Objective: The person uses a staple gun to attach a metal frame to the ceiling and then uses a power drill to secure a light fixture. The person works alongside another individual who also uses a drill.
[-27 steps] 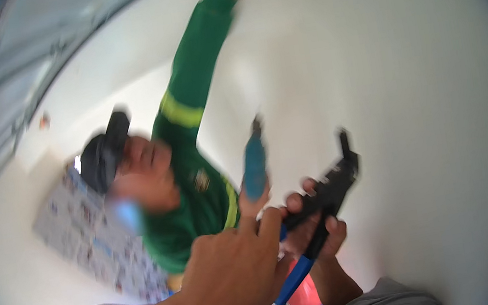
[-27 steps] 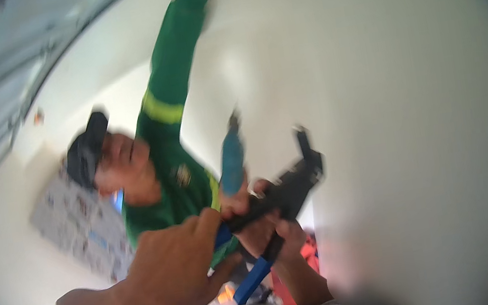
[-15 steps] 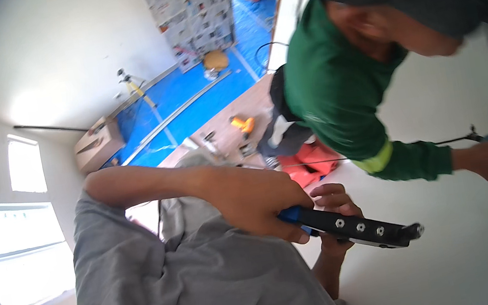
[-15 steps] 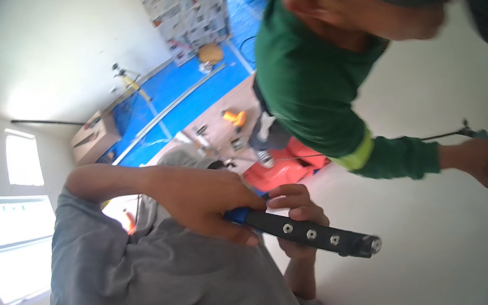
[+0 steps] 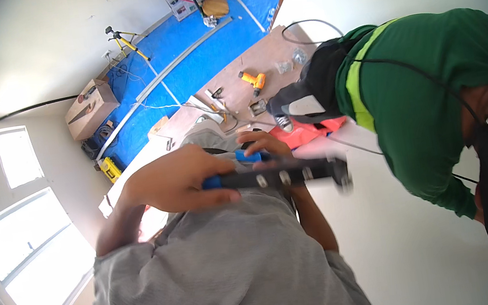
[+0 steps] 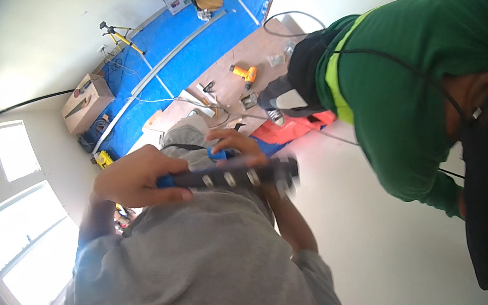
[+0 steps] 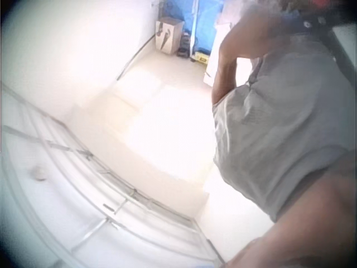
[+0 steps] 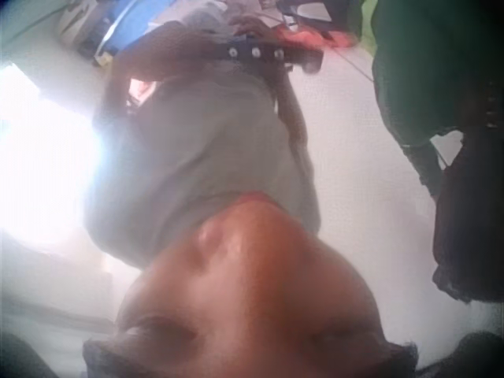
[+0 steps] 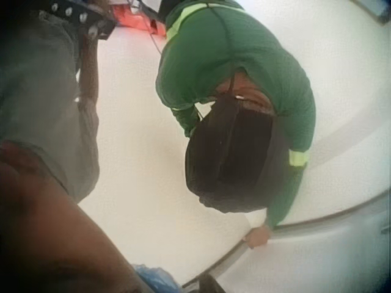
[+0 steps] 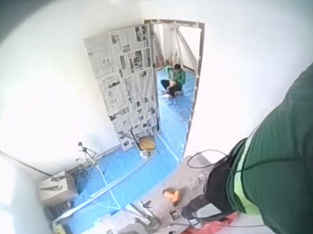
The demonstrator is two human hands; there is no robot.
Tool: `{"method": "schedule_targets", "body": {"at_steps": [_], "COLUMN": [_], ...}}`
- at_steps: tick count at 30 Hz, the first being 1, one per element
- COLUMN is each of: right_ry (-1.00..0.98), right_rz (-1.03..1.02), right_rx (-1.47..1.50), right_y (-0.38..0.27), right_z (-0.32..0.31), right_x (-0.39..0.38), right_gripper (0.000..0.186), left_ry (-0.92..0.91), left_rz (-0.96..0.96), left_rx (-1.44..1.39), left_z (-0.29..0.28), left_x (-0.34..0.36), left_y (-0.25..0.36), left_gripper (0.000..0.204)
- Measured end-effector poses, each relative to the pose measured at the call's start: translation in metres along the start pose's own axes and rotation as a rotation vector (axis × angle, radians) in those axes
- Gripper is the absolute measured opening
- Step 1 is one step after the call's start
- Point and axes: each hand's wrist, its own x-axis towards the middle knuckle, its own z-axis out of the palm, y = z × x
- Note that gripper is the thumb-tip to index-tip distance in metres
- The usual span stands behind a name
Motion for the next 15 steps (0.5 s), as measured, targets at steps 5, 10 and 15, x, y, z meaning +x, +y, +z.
{"method": "schedule_targets", "body": {"at_steps": [5, 10, 15], "right_ry": [0.341, 0.423, 0.606], "right_rz": [0.399, 0.906, 1.167], "right_rx": [0.866, 0.839, 0.851], "right_y": [0.046, 0.087, 0.222], "right_z": [0.094, 0.177, 0.219], "right_x": [0.075, 0.094, 0.037], "right_gripper": [0.064, 0.073, 0.06], "left_ry": [0.65, 0.836, 0.548], "left_rz": [-0.342, -0.543, -0.744], "left_rx": [-0.65, -0.561, -0.463], "left_z": [0.002, 0.019, 0.047], "left_x": [0.004, 0.036, 0.026], "left_y": [-0.09, -0.189, -0.276], "left_gripper": [0.047, 0.046, 0.04]}}
